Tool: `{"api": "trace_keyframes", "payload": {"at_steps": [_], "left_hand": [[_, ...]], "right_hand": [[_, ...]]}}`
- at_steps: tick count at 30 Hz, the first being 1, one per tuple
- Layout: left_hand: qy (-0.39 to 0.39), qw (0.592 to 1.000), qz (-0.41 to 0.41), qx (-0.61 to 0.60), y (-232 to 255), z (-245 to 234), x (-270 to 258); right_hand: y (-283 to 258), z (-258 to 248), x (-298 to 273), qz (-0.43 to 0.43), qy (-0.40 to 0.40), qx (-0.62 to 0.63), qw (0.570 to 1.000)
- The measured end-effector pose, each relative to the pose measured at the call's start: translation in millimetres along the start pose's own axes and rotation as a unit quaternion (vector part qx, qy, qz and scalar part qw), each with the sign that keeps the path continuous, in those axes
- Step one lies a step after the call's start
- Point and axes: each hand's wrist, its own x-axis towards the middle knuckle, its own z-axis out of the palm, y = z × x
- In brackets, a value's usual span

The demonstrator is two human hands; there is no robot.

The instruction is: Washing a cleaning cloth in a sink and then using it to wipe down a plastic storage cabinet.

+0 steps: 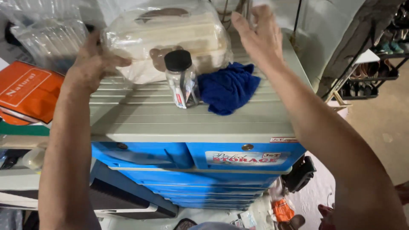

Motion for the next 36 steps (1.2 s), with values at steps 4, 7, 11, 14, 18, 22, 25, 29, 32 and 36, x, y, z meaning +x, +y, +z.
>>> {"api": "trace_keyframes", "payload": {"at_steps": [4,7,11,14,18,22,25,29,32,36], "left_hand": [[0.051,0.982,-0.178,-0.039,20,15,4],[0.062,0.983,-0.17,-0.025,33,14,11],[0.046,0.997,-0.052,0.013,108,30,23],[-0.015,0.999,0.05,-0.003,127,65,46],[-0.087,0.995,0.038,0.001,95,132,109],[-0.148,0.986,-0.065,-0.035,84,168,130],[-0.183,0.976,-0.111,-0.038,50,170,142],[-0.179,0.98,-0.081,-0.002,-1,166,161],[-0.162,0.978,-0.016,0.128,-24,161,163],[-0.149,0.968,-0.016,0.202,-16,169,156]], "right_hand": [[20,29,3,-0.059,-0.2,0.198,0.958],[29,22,9,-0.087,-0.215,0.201,0.952],[1,-36,9,-0.043,-0.144,0.181,0.972],[56,-29,32,-0.033,-0.124,0.187,0.974],[99,-25,34,-0.005,-0.064,0.199,0.978],[128,-41,49,0.023,0.017,0.214,0.976],[194,-30,72,0.046,0.081,0.226,0.97],[150,-46,89,0.106,-0.043,0.129,0.985],[143,-42,79,0.05,-0.014,-0.165,0.985],[89,-55,57,0.122,0.002,-0.177,0.977]]}}
